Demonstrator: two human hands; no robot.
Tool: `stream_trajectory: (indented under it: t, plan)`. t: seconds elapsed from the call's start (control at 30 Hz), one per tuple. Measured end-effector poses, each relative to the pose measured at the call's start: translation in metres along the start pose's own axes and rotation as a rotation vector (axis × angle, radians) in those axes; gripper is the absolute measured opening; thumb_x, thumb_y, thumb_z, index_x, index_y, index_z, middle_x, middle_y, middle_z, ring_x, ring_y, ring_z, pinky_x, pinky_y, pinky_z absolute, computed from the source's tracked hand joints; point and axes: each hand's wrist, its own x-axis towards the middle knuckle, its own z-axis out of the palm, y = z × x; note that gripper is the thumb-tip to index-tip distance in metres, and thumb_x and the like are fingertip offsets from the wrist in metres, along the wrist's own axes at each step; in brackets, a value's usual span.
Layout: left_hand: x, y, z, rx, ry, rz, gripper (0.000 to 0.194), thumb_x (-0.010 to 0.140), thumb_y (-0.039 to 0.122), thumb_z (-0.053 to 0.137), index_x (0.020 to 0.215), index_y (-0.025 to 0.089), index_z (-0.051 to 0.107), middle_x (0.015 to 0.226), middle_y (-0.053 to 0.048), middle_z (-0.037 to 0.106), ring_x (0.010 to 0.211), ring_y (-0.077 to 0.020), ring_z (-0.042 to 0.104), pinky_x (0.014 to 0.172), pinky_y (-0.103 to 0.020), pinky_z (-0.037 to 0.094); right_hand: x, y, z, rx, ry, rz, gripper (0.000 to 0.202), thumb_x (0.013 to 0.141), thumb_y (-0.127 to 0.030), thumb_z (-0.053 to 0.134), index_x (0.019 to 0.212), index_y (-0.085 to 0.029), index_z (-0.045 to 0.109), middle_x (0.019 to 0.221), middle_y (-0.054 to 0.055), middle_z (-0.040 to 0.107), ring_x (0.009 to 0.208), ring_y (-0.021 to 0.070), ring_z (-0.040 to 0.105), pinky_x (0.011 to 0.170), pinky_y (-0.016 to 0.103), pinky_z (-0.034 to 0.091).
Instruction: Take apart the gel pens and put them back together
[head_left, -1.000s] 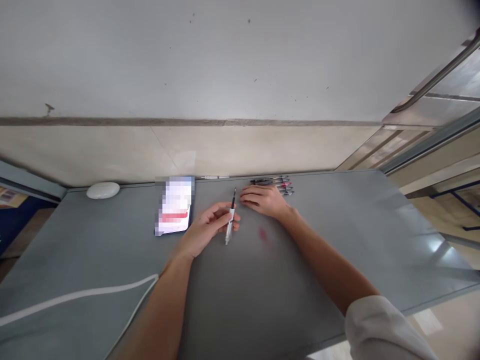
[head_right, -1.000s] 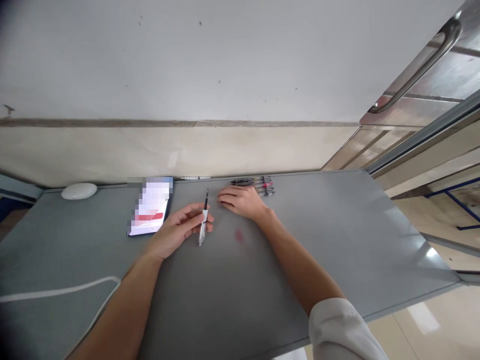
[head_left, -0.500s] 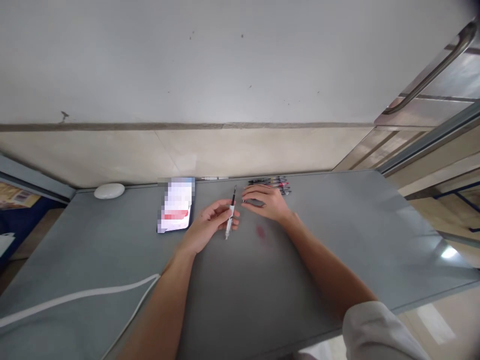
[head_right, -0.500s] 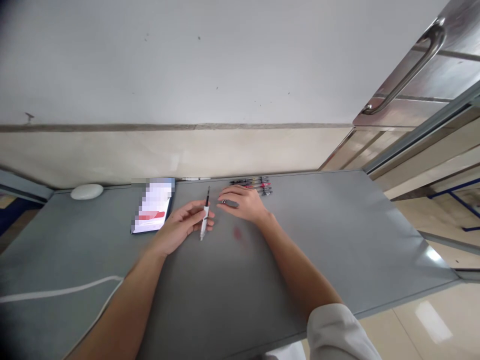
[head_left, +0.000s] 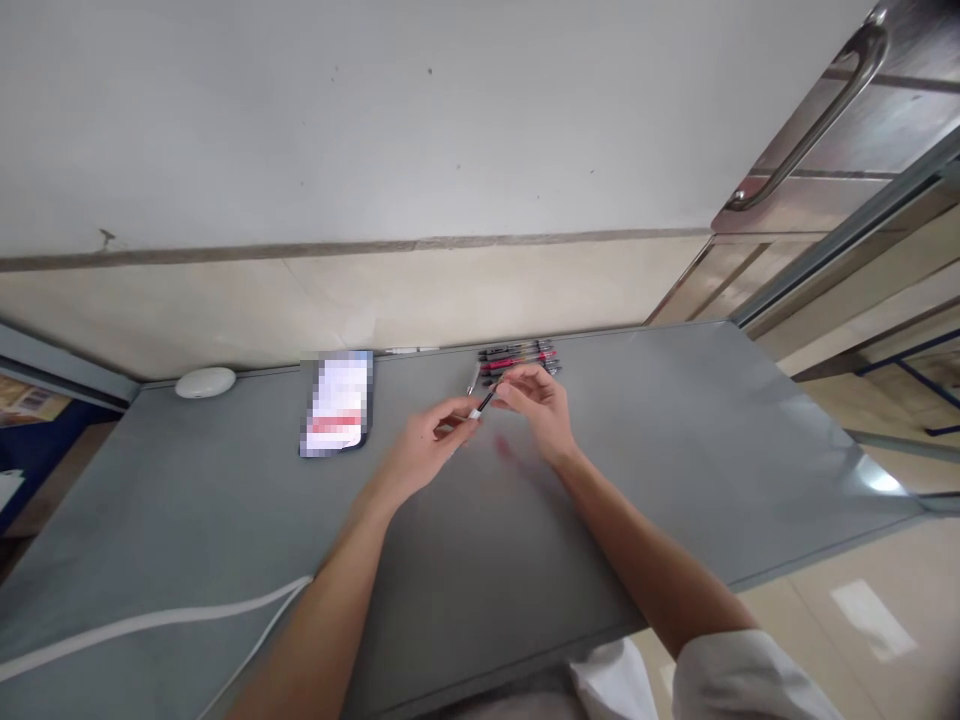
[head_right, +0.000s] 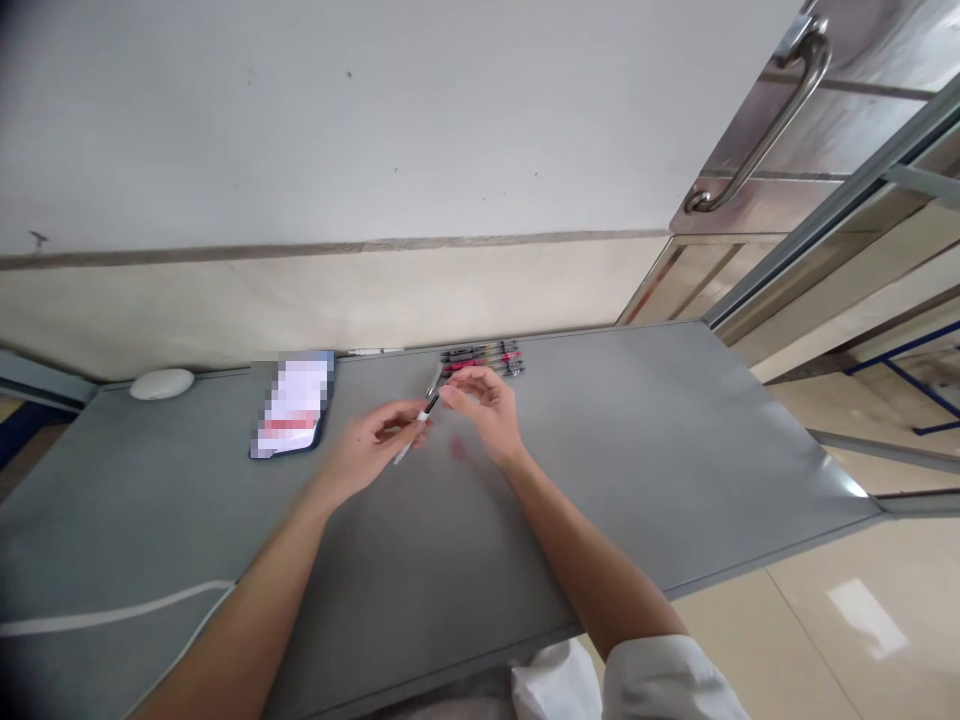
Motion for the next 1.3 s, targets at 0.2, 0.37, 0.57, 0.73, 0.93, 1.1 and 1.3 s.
stream_trajectory:
  t: [0.2,0.37,0.57,0.73,0.93,1.1,1.3]
  plan:
    - [-0.008,0.002,0.009,0.029,0.027,0.018,0.03,0.084,0.046,0.062,0.106,0.028,0.068,0.089,0.0,0.071,0.072,-0.0164,0.065,0.072,-0.028,0.05,-0.009,-0.003,-0.003,-0.08,-0.041,-0.02,0.02,0.067,-0.032,0.079,0.083,-0.024,0.07,0.083,0.001,0.07,0.083,0.0161,0.066,0.081,0.034,0.055]
    - [-0.011,-0.005,0.014,0.0,0.041,0.001,0.033,0.082,0.047,0.063,0.106,0.025,0.069,0.088,-0.002,0.072,0.072,-0.0182,0.065,0.073,-0.031,0.05,-0.015,-0.003,-0.002,-0.051,-0.012,-0.03,0.019,0.064,-0.03,0.081,0.078,-0.024,0.07,0.079,-0.001,0.07,0.079,0.0162,0.067,0.08,0.034,0.055]
    - [-0.015,-0.004,0.012,0.004,-0.058,0.008,0.036,0.086,0.052,0.056,0.098,0.022,0.07,0.082,-0.003,0.071,0.074,-0.0186,0.065,0.075,-0.031,0.05,-0.017,-0.003,-0.001,0.043,-0.007,0.041,0.019,0.063,-0.03,0.081,0.077,-0.024,0.069,0.078,-0.002,0.069,0.072,0.0158,0.069,0.073,0.035,0.058]
    - [-0.019,-0.001,0.007,-0.046,-0.124,-0.012,0.035,0.088,0.052,0.052,0.098,0.021,0.066,0.088,-0.003,0.069,0.071,-0.0162,0.064,0.073,-0.03,0.05,-0.009,-0.011,-0.001,0.174,-0.03,0.024,0.015,0.068,-0.029,0.078,0.078,-0.028,0.067,0.081,-0.005,0.066,0.071,0.0126,0.066,0.07,0.034,0.059]
    - [-0.019,-0.009,-0.001,-0.254,-0.122,-0.09,0.033,0.088,0.048,0.057,0.1,0.019,0.064,0.091,-0.005,0.067,0.076,-0.0166,0.065,0.074,-0.032,0.05,0.01,-0.012,-0.01,0.319,0.058,-0.006,0.02,0.07,-0.034,0.076,0.086,-0.031,0.065,0.085,-0.007,0.064,0.073,0.0085,0.063,0.068,0.025,0.059]
    - [-0.008,-0.015,-0.006,-0.639,-0.033,-0.139,0.026,0.082,0.034,0.069,0.104,0.02,0.066,0.094,-0.004,0.067,0.082,-0.0168,0.065,0.083,-0.039,0.053,0.015,0.003,-0.024,0.264,-0.073,0.2,0.022,0.066,-0.032,0.08,0.083,-0.028,0.065,0.076,-0.008,0.062,0.064,0.007,0.06,0.055,0.019,0.055]
    - [0.004,-0.026,-0.009,-1.007,0.021,-0.13,0.02,0.082,0.016,0.069,0.101,0.02,0.066,0.094,-0.001,0.065,0.084,-0.0149,0.064,0.085,-0.043,0.057,0.017,0.01,-0.034,0.25,-0.236,0.259,0.02,0.065,-0.028,0.081,0.075,-0.025,0.064,0.073,-0.007,0.058,0.062,0.0069,0.059,0.056,0.02,0.056]
